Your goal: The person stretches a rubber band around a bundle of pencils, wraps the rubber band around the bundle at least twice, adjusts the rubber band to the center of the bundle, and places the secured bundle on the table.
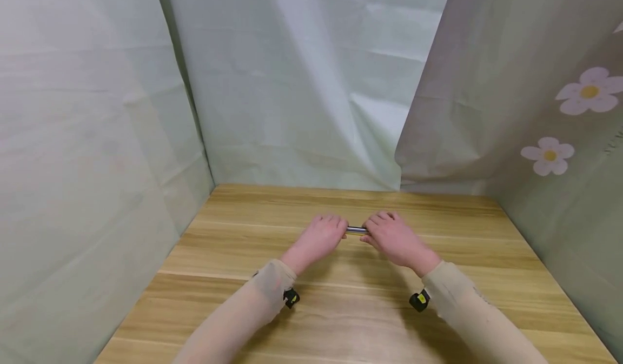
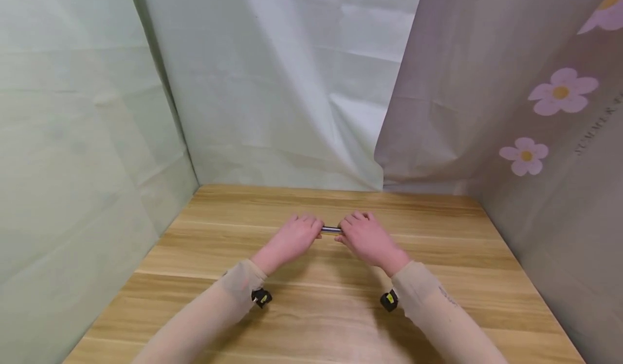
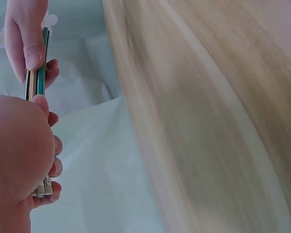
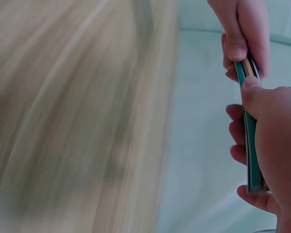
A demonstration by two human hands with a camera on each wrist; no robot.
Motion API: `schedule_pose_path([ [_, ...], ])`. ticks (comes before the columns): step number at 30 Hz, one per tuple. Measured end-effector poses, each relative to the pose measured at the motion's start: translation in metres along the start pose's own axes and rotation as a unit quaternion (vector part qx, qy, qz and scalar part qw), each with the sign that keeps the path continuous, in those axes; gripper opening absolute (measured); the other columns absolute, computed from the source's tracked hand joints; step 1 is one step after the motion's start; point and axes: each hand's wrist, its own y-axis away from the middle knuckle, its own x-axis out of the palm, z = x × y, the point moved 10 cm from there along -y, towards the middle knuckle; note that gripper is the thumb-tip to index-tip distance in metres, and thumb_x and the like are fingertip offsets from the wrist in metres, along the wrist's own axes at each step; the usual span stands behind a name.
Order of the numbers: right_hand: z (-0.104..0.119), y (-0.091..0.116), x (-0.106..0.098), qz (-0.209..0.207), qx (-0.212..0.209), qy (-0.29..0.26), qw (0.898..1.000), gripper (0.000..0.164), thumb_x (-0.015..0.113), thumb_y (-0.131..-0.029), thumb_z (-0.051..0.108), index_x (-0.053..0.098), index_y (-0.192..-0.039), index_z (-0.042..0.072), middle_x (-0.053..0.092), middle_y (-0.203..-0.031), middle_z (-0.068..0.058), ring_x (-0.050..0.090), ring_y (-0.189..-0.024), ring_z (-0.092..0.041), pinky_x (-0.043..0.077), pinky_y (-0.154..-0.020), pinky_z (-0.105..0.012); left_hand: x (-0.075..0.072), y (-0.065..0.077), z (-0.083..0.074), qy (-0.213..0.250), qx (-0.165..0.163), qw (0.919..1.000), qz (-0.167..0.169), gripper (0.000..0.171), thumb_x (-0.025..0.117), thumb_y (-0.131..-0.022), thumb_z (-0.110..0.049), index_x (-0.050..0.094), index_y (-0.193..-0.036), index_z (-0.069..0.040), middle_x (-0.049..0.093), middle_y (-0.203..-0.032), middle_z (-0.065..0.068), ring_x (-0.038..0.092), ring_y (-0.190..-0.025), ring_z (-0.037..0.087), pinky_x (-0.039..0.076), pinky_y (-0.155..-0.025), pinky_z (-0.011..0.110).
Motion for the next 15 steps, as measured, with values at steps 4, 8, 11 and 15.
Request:
schedule_pose_path([
  [4, 0.010, -0.004, 0.003, 0.008, -0.013, 0.000, 1.000, 0.026, 0.064, -0.108, 0.038, 0.068, -0.110, 0.013, 0.067, -0.103, 0.000, 0.063, -0.106, -0.027, 0.050, -0.091, -0.054, 0.000, -0.001, -0.008, -0.003, 0.013, 0.9998, 0.016, 0.020, 0.061, -0.110, -0.033, 0.062, -0.110, -0.014, 0.069, -0.097, -0.001, 0.064, -0.085, 0.014, 0.049, -0.069, 0.029],
  [8, 0.008, -0.006, -0.004, 0.004, 0.000, -0.022, 1.000, 0.036, 0.069, -0.104, 0.046, 0.072, -0.118, 0.013, 0.071, -0.111, 0.000, 0.064, -0.111, -0.028, 0.049, -0.097, -0.057, 0.000, -0.002, -0.011, 0.033, 0.008, 0.9990, 0.030, 0.021, 0.058, -0.111, -0.034, 0.063, -0.115, -0.013, 0.072, -0.105, -0.001, 0.068, -0.096, 0.016, 0.052, -0.076, 0.031],
  [11, -0.003, -0.004, -0.014, -0.014, 0.032, -0.056, 0.998, 0.040, 0.077, -0.097, 0.048, 0.075, -0.119, 0.014, 0.073, -0.111, 0.001, 0.064, -0.110, -0.028, 0.047, -0.100, -0.059, 0.003, 0.000, -0.006, 0.064, -0.015, 0.9971, 0.038, 0.021, 0.058, -0.111, -0.033, 0.062, -0.114, -0.013, 0.071, -0.103, 0.000, 0.069, -0.096, 0.017, 0.051, -0.076, 0.033],
  [15, -0.013, -0.001, -0.025, -0.038, 0.041, -0.075, 0.996, 0.032, 0.084, -0.092, 0.045, 0.079, -0.108, 0.018, 0.074, -0.104, 0.004, 0.065, -0.106, -0.027, 0.047, -0.098, -0.056, 0.007, 0.003, 0.003, 0.077, -0.032, 0.9959, 0.036, 0.019, 0.061, -0.110, -0.031, 0.061, -0.113, -0.012, 0.071, -0.102, 0.002, 0.069, -0.093, 0.019, 0.050, -0.074, 0.034],
])
